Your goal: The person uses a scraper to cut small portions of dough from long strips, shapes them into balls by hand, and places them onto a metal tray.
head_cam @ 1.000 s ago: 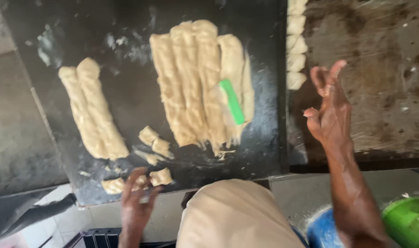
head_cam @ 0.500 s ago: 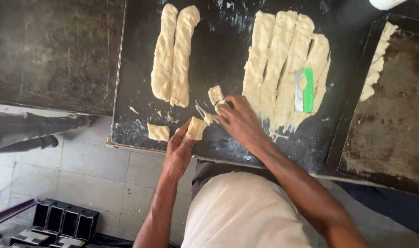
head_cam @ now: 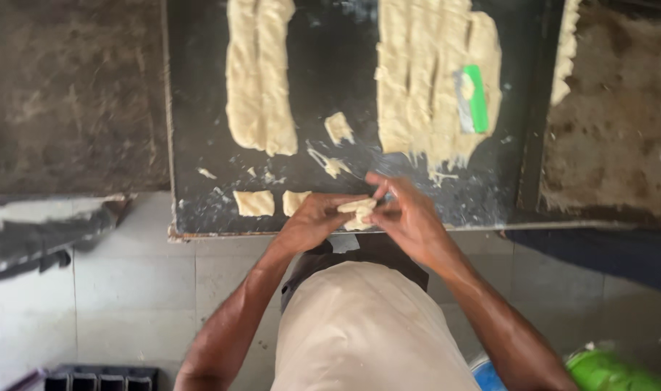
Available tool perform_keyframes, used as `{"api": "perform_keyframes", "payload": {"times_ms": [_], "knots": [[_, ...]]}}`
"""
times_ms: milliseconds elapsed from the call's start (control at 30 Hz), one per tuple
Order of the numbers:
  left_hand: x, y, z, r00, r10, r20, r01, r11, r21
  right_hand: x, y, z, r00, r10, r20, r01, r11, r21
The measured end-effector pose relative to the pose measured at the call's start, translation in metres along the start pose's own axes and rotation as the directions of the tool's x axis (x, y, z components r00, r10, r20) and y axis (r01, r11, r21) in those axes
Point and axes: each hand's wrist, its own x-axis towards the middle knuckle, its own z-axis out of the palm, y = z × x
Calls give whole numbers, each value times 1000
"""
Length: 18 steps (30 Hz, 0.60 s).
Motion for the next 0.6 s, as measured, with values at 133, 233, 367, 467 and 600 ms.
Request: {"api": "perform_keyframes", "payload": {"times_ms": [133, 233, 367, 467, 600], "knots": [[6, 8, 4, 975, -57, 216, 54, 998, 19, -5, -2, -7, 984, 172, -49, -177, 902, -395], [15, -1, 14, 968, -157, 195, 169, 985, -46, -33, -2, 17, 902, -420, -98, 311, 790, -529], [14, -4, 2, 956, -167, 240, 281, 758, -588, -41, -2, 34, 795, -606, -17, 434, 589, -682], [-1, 0, 8, 953, -232, 197, 287, 899, -330, -43, 11, 29, 794, -601, -93, 436, 669, -602], [-12, -2, 24, 956, 258, 137, -207, 930, -304, -30, 29, -7, 990, -2, -138, 38, 966, 257]]}}
